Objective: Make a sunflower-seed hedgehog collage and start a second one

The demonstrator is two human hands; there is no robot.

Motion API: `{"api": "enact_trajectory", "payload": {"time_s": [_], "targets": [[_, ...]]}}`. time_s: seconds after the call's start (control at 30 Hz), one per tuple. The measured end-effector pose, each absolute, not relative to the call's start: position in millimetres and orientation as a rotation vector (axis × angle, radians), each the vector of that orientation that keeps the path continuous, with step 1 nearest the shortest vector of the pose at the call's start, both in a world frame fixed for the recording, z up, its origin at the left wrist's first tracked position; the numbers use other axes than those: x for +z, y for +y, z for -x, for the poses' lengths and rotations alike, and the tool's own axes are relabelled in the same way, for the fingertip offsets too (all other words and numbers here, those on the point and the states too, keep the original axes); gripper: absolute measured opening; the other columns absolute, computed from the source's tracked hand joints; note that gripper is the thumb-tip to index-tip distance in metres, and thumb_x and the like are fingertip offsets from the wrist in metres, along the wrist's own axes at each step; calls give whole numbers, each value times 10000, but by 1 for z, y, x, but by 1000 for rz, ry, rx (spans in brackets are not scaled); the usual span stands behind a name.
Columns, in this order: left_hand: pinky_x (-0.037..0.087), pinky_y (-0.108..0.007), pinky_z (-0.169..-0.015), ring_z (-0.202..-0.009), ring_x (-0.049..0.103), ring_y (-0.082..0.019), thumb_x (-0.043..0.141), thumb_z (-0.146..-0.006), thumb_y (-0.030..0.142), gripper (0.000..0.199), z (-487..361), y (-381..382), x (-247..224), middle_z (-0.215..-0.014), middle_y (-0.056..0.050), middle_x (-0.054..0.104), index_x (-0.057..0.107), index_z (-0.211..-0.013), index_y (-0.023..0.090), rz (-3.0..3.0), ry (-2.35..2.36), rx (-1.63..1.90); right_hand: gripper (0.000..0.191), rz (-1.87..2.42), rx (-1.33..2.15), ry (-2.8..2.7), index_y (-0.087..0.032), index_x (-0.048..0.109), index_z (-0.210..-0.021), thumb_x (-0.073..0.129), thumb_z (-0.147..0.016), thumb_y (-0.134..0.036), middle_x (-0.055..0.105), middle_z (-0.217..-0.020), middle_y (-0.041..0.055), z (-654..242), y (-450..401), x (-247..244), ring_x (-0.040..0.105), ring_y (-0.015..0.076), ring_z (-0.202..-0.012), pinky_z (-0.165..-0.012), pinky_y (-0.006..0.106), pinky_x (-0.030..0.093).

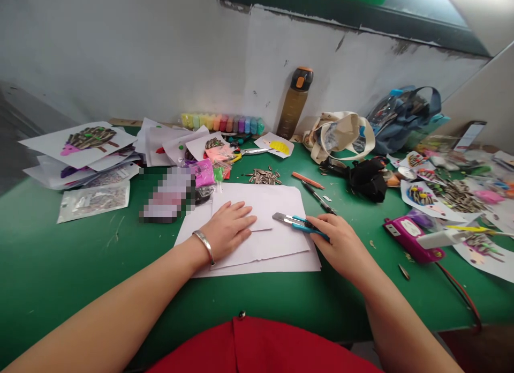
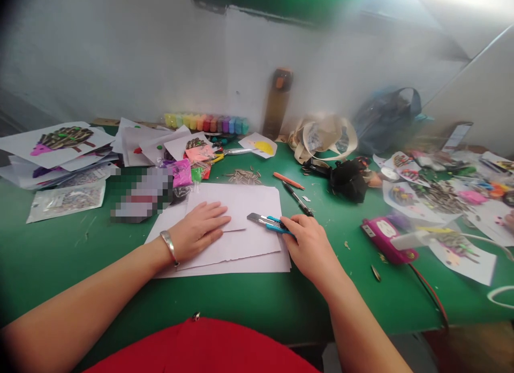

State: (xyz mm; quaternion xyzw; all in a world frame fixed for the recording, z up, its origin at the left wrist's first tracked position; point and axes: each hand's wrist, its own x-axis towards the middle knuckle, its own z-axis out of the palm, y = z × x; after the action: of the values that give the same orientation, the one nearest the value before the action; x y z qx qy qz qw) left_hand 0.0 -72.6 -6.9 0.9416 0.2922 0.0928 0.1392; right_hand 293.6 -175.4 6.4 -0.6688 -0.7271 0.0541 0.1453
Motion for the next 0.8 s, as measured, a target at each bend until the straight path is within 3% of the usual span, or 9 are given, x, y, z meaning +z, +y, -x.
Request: {"api": "enact_trajectory", "payload": {"time_s": [0.8], "targets": [[293,-569,-1089,-1325,409,-317,398,-960,303,361,0,-72,-11,-1377,-114,539,590,-1250,211,-2726,855,310,355,1950,207,-2048,-228,646,-1207,497,-886,-248,629,-1133,99,-282,-171,4,567,277,-1041,-889,430,480]]}}
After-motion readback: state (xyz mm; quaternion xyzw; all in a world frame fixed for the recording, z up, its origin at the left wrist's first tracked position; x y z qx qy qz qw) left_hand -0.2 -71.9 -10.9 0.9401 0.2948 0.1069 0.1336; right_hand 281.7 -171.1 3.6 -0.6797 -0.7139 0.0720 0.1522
